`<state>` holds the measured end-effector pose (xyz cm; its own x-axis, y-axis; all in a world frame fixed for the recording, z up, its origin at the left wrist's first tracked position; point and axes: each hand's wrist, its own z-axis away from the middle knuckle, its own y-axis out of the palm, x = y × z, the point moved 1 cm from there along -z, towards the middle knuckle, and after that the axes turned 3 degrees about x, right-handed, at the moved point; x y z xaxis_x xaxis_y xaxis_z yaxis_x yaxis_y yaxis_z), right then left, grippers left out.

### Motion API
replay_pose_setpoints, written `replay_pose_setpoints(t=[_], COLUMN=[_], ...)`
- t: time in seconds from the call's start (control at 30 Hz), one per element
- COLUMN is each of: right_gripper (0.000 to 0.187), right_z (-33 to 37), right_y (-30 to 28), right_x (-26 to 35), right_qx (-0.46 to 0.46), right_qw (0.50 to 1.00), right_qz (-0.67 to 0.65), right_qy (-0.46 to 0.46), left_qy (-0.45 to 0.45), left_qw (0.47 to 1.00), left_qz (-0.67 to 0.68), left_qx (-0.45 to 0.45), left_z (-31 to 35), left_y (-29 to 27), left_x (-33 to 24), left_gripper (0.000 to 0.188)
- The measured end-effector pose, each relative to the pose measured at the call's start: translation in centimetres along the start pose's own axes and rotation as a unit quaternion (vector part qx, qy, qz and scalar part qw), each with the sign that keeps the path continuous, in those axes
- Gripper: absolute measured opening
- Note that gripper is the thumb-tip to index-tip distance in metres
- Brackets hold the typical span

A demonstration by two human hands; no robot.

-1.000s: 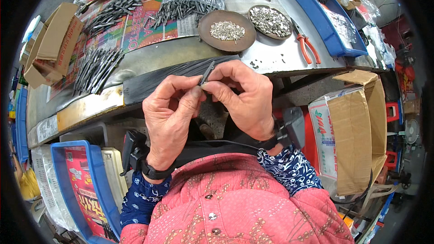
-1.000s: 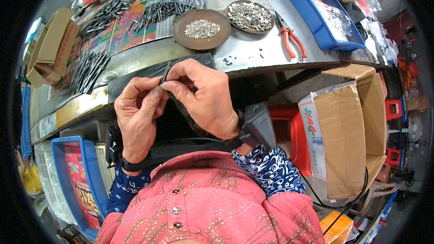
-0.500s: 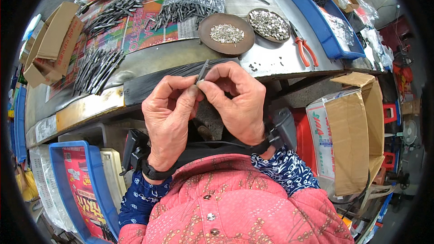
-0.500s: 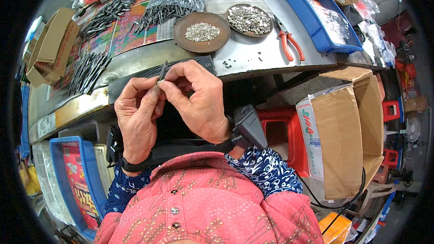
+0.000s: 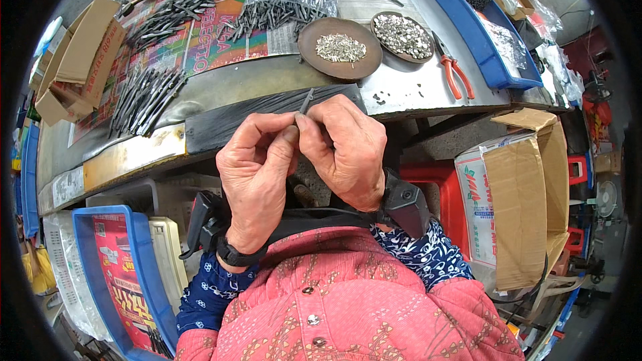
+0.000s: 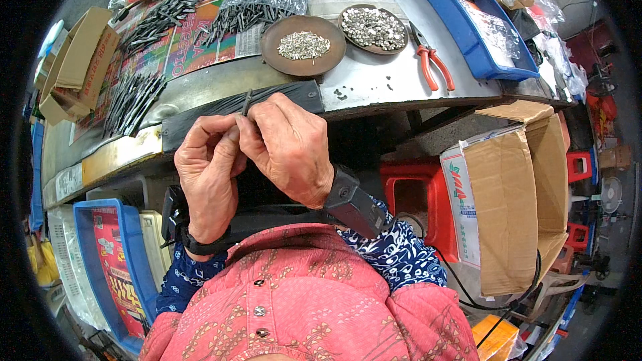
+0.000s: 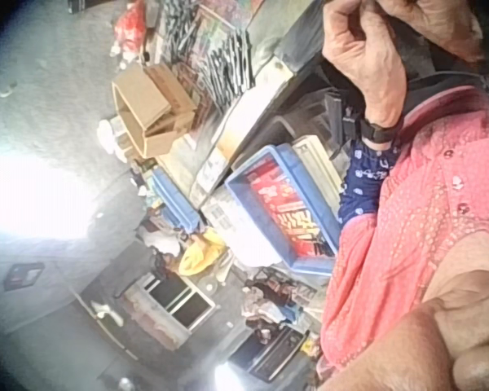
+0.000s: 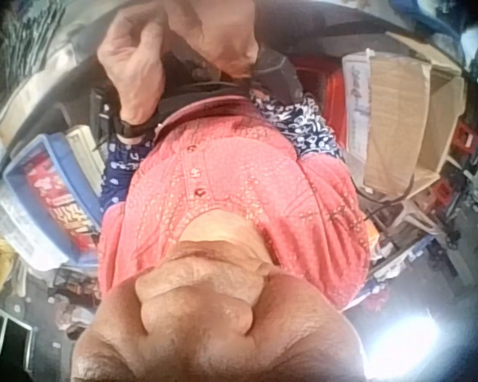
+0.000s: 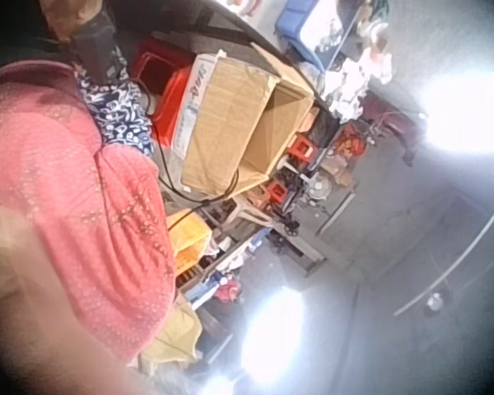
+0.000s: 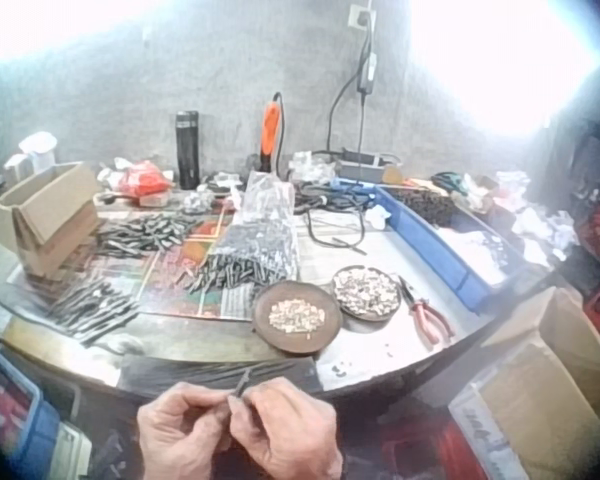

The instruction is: The person repeatedly picks up small metal rods and cylindrical metal pieces from a workbench, inserts the pieces into the rods, and places the assembled units back on the table. The process is repeated multiple times using the same components.

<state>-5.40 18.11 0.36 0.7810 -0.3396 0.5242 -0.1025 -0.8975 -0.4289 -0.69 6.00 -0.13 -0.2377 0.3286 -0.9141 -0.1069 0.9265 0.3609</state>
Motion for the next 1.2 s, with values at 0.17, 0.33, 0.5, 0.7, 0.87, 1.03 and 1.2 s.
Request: replay_pose_setpoints(t=[0.17,0.33,0.5,0.7,0.87,1.03,1.2], right_gripper=[0.011,0.024,0.04,0.05,0.052,0.052,0.033], right_z=[-0.1,-0.1,-0.7,-0.9,-1.5,-1.3,-0.8], right_y=[-0.2,-0.2,0.0,0.1,-0.5,-0.1,-0.5], right_x=[-0.3,0.2,-0.1,0.6,0.4,0.4,0.6], right_qx=[0.018,0.044,-0.008,0.074,0.066,0.073,0.047], right_qw=[0.997,0.977,0.966,0.974,0.966,0.977,0.978], right_qz=[-0.034,-0.114,-0.128,-0.121,-0.145,-0.09,-0.109], right_qy=[0.062,0.176,0.226,0.175,0.202,0.179,0.17], left_qy=[0.0,-0.001,-0.01,-0.004,0.004,0.011,-0.003], left_qw=[1.0,1.0,1.0,1.0,1.0,1.0,0.999], left_qz=[0.003,0.008,-0.012,0.013,-0.015,-0.015,-0.034], left_qx=[0.001,0.008,0.006,0.01,0.01,0.007,0.008], left_z=[-0.1,-0.1,0.0,0.0,0.0,0.2,0.6], left_y=[-0.3,-0.6,-0.8,-1.1,-1.0,-0.9,-1.0], left_x=[0.3,0.3,0.2,-0.1,-0.6,-0.7,-0.7], left_gripper=[0.011,0.011,0.011,0.011,0.011,0.01,0.009])
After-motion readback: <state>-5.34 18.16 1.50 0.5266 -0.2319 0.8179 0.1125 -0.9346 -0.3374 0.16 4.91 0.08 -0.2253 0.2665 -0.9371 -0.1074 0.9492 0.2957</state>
